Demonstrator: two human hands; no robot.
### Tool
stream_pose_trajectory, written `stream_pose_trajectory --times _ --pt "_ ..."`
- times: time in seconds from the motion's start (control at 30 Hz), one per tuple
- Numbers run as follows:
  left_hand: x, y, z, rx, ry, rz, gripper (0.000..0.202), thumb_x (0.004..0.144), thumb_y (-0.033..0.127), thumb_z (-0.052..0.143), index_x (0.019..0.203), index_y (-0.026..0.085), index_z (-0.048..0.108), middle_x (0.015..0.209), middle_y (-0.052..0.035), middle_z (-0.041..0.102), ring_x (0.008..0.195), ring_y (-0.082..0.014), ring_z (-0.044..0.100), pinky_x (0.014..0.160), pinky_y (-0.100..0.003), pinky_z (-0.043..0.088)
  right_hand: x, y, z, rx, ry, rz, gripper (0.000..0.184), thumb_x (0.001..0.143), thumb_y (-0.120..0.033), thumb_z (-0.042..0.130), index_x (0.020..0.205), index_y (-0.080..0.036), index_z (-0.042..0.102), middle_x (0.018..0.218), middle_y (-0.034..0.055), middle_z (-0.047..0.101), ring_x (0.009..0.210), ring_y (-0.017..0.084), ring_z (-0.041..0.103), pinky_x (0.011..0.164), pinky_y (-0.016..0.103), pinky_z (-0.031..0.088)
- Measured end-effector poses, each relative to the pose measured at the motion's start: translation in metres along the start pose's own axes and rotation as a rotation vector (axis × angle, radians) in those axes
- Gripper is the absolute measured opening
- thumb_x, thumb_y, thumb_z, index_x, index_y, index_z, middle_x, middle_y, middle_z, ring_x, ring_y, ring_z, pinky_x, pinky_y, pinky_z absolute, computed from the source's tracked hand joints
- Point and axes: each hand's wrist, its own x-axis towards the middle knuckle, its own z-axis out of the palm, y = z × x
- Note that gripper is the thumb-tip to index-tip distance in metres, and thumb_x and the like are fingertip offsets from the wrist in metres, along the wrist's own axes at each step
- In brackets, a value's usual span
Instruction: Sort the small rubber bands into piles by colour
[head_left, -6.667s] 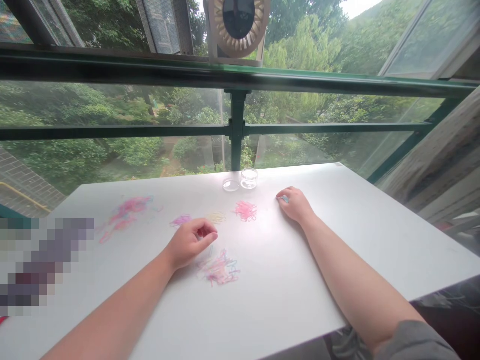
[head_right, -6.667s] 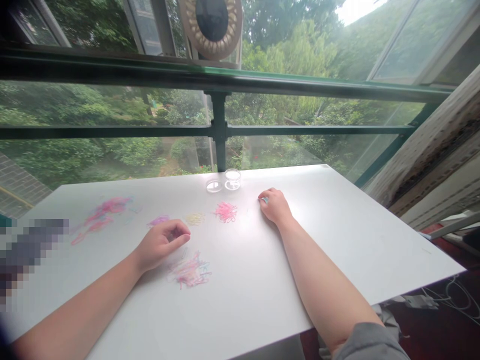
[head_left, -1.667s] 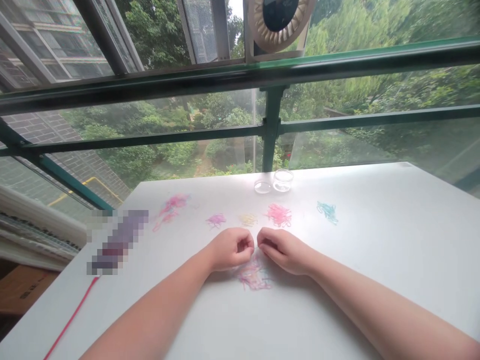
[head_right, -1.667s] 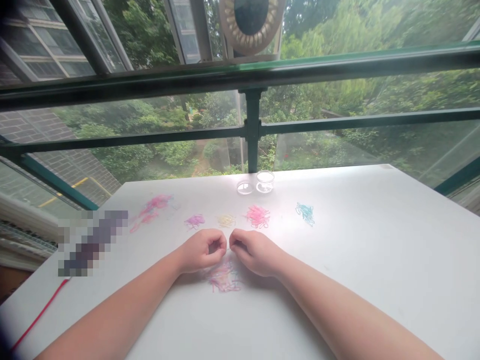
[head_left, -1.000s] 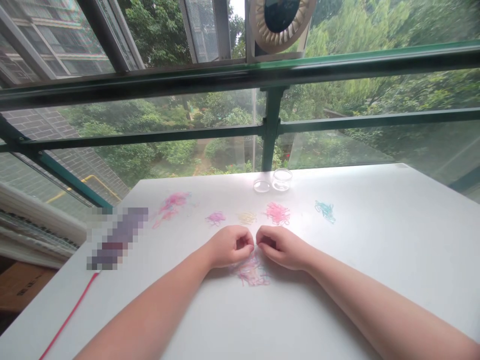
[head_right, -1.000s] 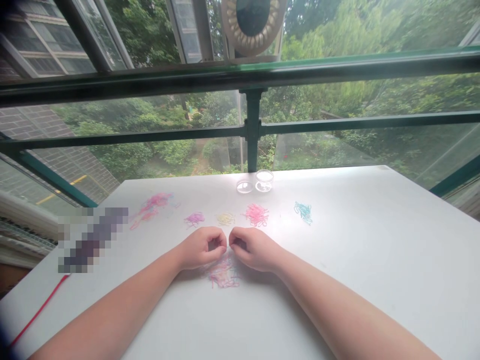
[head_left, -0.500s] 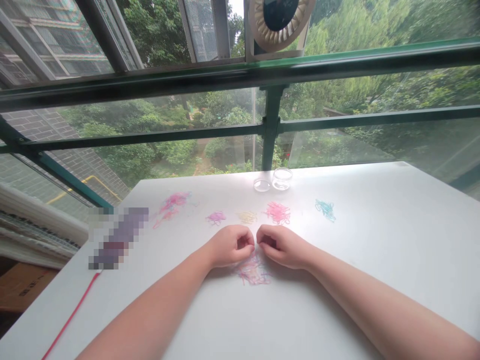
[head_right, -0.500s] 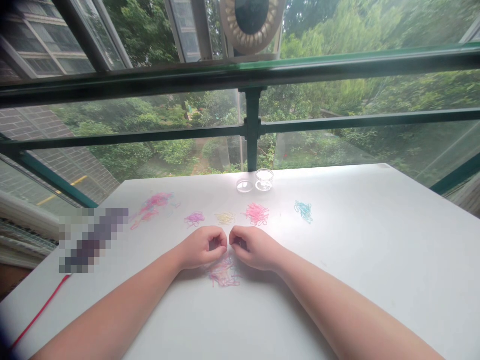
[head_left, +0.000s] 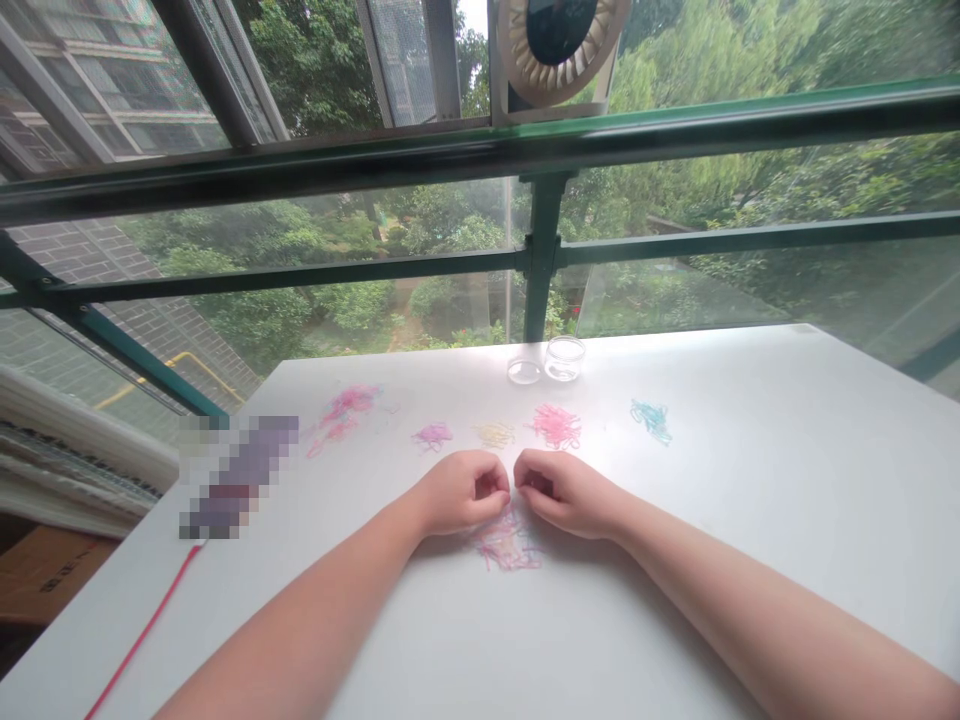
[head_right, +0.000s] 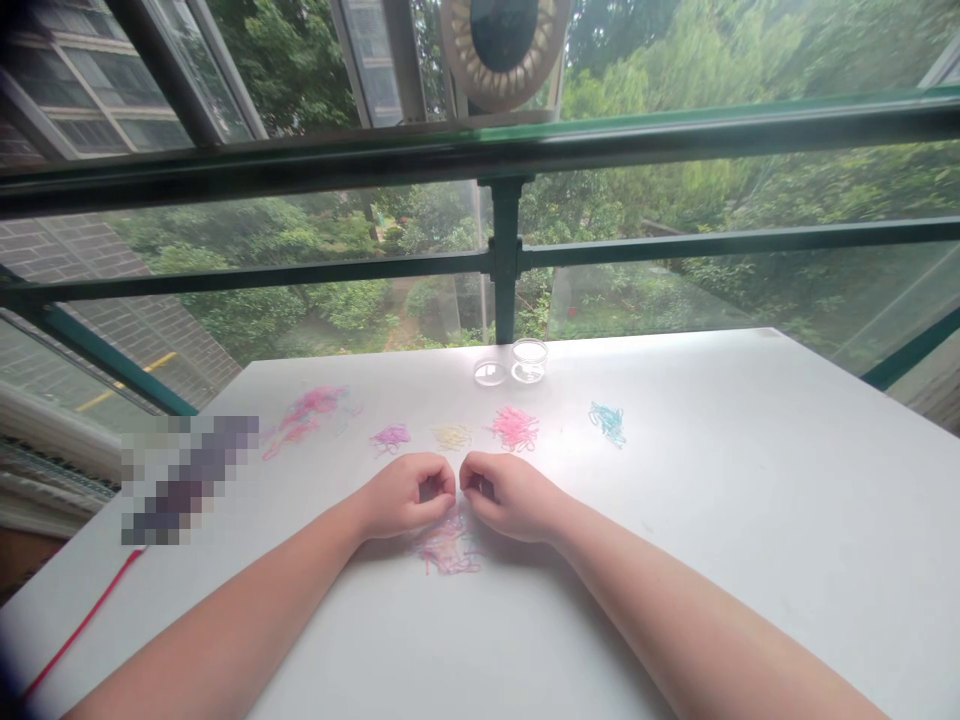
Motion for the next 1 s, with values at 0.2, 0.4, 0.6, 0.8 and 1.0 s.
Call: stream_pose_trajectory --times 0.2,0.4,0.6,0.8,1.0 --pt "-0.0003 -0.0011 0.0011 -0.015 0.008 -0.006 0.007 0.071 0.021 0.051 0.072 0.016 0.055 0.067 0.0006 0.058 0.06 -0.0092 0.05 0.057 -0.02 0.038 -0.0006 -0.0002 -0.0005 -0.014 0.002 -0.005 0.013 0.07 -0.008 0.043 0.077 -0.018 0.047 0.063 -0.0032 0.05 0.054 0.007 0.039 0.051 0.019 0.031" --pt "-0.0005 -0.0002 0.0006 -0.021 -0.001 -0.011 0.006 0.07 0.02 0.051 0.07 0.016 0.055 0.064 0.0012 0.056 0.058 -0.0088 0.049 0.055 -0.02 0.037 -0.0007 -0.0015 -0.0014 -0.061 -0.01 -0.019 0.012 0.073 -0.008 0.041 0.077 -0.018 0.046 0.067 -0.0026 0.052 0.058 0.008 0.041 0.055 0.02 0.033" --pt "0.0001 -0.0008 0.0002 -0.021 -0.024 -0.023 0.004 0.068 0.019 0.05 0.067 0.016 0.052 0.061 0.0021 0.053 0.055 -0.008 0.045 0.052 -0.019 0.035 -0.0005 -0.0014 -0.0028 -0.08 -0.03 -0.029 0.011 0.074 -0.009 0.038 0.075 -0.018 0.044 0.067 -0.0023 0.051 0.058 0.008 0.04 0.056 0.021 0.033" --pt "0.0007 -0.003 -0.0016 -0.004 -0.044 -0.009 0.002 0.062 0.014 0.046 0.062 0.015 0.045 0.057 0.0035 0.046 0.052 -0.0072 0.041 0.05 -0.019 0.032 0.0022 0.0042 -0.0061 -0.031 0.014 -0.021 0.011 0.074 -0.008 0.038 0.075 -0.018 0.044 0.069 -0.0012 0.05 0.061 0.009 0.041 0.058 0.022 0.034" --pt "0.0009 -0.0022 -0.0013 0.006 -0.042 -0.004 0.003 0.061 0.014 0.045 0.062 0.016 0.043 0.056 0.0038 0.044 0.052 -0.0073 0.039 0.049 -0.019 0.031 0.0016 0.0001 -0.0052 -0.034 -0.01 -0.001 0.01 0.074 -0.009 0.039 0.074 -0.018 0.044 0.067 -0.0017 0.05 0.059 0.009 0.04 0.055 0.021 0.032"
